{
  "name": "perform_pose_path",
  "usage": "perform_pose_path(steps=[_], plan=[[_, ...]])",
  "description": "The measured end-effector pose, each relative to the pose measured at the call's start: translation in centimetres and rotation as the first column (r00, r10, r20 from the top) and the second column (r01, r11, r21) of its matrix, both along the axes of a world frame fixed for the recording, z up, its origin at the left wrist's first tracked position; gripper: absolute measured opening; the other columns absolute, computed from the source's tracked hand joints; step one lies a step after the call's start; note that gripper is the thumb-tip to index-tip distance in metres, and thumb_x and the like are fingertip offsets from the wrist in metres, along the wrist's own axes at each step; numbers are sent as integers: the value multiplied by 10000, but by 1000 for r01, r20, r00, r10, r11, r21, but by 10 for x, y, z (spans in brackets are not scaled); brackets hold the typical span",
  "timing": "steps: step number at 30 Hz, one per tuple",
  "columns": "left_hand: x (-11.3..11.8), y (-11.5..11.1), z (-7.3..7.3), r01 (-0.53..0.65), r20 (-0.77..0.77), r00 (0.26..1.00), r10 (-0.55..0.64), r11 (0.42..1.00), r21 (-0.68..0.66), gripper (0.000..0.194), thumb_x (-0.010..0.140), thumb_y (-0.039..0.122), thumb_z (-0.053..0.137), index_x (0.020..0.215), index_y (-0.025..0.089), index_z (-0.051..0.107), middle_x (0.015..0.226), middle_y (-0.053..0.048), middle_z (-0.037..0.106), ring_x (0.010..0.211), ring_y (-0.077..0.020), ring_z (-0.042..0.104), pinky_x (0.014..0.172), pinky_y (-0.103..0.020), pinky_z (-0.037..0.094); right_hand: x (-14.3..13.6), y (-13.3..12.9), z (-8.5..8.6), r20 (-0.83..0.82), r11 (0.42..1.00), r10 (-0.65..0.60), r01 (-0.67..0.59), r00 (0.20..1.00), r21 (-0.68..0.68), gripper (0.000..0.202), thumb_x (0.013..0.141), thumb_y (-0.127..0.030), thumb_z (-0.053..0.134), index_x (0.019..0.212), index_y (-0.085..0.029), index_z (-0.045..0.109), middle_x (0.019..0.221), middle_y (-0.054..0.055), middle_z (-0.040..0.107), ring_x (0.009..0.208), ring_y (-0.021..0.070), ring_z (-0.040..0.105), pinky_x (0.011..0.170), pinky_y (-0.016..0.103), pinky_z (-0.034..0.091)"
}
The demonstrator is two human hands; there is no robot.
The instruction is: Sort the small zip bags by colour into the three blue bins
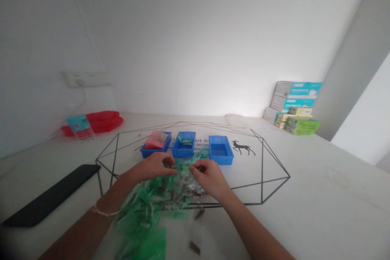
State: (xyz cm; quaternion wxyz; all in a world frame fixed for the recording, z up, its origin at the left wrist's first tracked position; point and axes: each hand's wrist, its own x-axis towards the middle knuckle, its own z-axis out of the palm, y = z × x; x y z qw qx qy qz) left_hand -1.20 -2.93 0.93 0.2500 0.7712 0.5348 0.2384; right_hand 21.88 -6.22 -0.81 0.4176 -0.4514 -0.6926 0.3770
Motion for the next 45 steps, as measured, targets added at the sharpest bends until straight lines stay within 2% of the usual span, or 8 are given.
perform_pose_path(steps=[10, 16, 21, 30, 33, 36, 41, 45], plan=[[-7, 9, 2, -137, -25, 990, 142, 980, 145, 169, 749, 338, 642, 696, 189, 702, 765, -73, 747, 776, -252, 671, 747, -321, 459, -1, -1, -3, 37, 998, 16, -18, 999, 55, 218, 786, -335, 594, 629, -189, 634, 591, 13, 591, 558, 144, 503, 516, 247, 353], [-10, 16, -15, -82, 27, 996, 82, 996, 18, 226, 587, 319, 783, 762, 193, 715, 820, -73, 744, 847, -280, 673, 769, -343, 492, -3, -1, -6, 61, 997, 22, -26, 998, 68, 200, 791, -303, 591, 638, -187, 647, 597, 13, 597, 560, 146, 502, 533, 252, 361], [0, 20, -23, 1, 315, 948, 43, 990, -138, 312, 510, 213, 795, 790, 164, 668, 745, -30, 687, 750, -215, 651, 711, -326, 513, -3, -1, -5, 76, 996, 12, -19, 997, 92, 190, 793, -281, 589, 642, -184, 652, 613, 23, 608, 587, 154, 513, 537, 250, 364], [-2, 11, 11, -229, 597, 761, 254, 966, -118, 305, 516, 188, 861, 751, 145, 672, 707, -26, 688, 672, -171, 646, 653, -295, 519, -3, 0, -5, 19, 998, 12, -13, 1000, 54, 207, 802, -307, 613, 636, -186, 635, 599, 7, 597, 564, 141, 518, 513, 247, 374], [3, -2, 22, -85, 721, 637, 273, 954, -286, 393, 499, 207, 899, 813, 138, 674, 721, -22, 690, 661, -152, 652, 648, -279, 531, -5, 1, -3, -158, 996, 2, -17, 988, -90, 192, 781, -376, 678, 741, -190, 647, 619, -13, 605, 512, 126, 533, 485, 244, 400], [18, -13, 23, 107, 750, 594, 291, 896, -431, 465, 472, 201, 925, 854, 140, 667, 704, -20, 691, 628, -136, 650, 631, -264, 533, -5, 0, 1, -343, 960, -12, -86, 939, -268, 306, 744, -461, 739, 857, -188, 659, 650, -21, 636, 473, 113, 542, 452, 239, 416], [36, -20, 12, 133, 640, 712, 289, 839, -528, 374, 552, 287, 897, 826, 136, 691, 702, -20, 686, 626, -142, 648, 518, -231, 485, 0, -3, 5, -491, 862, -53, -209, 869, -462, 247, 701, -330, 799, 687, -151, 630, 584, -19, 618, 454, 71, 538, 438, 187, 413], [36, -16, 5, 97, 525, 815, 245, 836, -541, 325, 616, 352, 843, 820, 131, 719, 640, -3, 651, 505, -107, 560, 363, -199, 282, 0, -2, 5, -518, 827, -118, -205, 847, -524, 180, 741, -222, 739, 648, -148, 604, 550, -24, 600, 419, 63, 532, 416, 176, 422]])
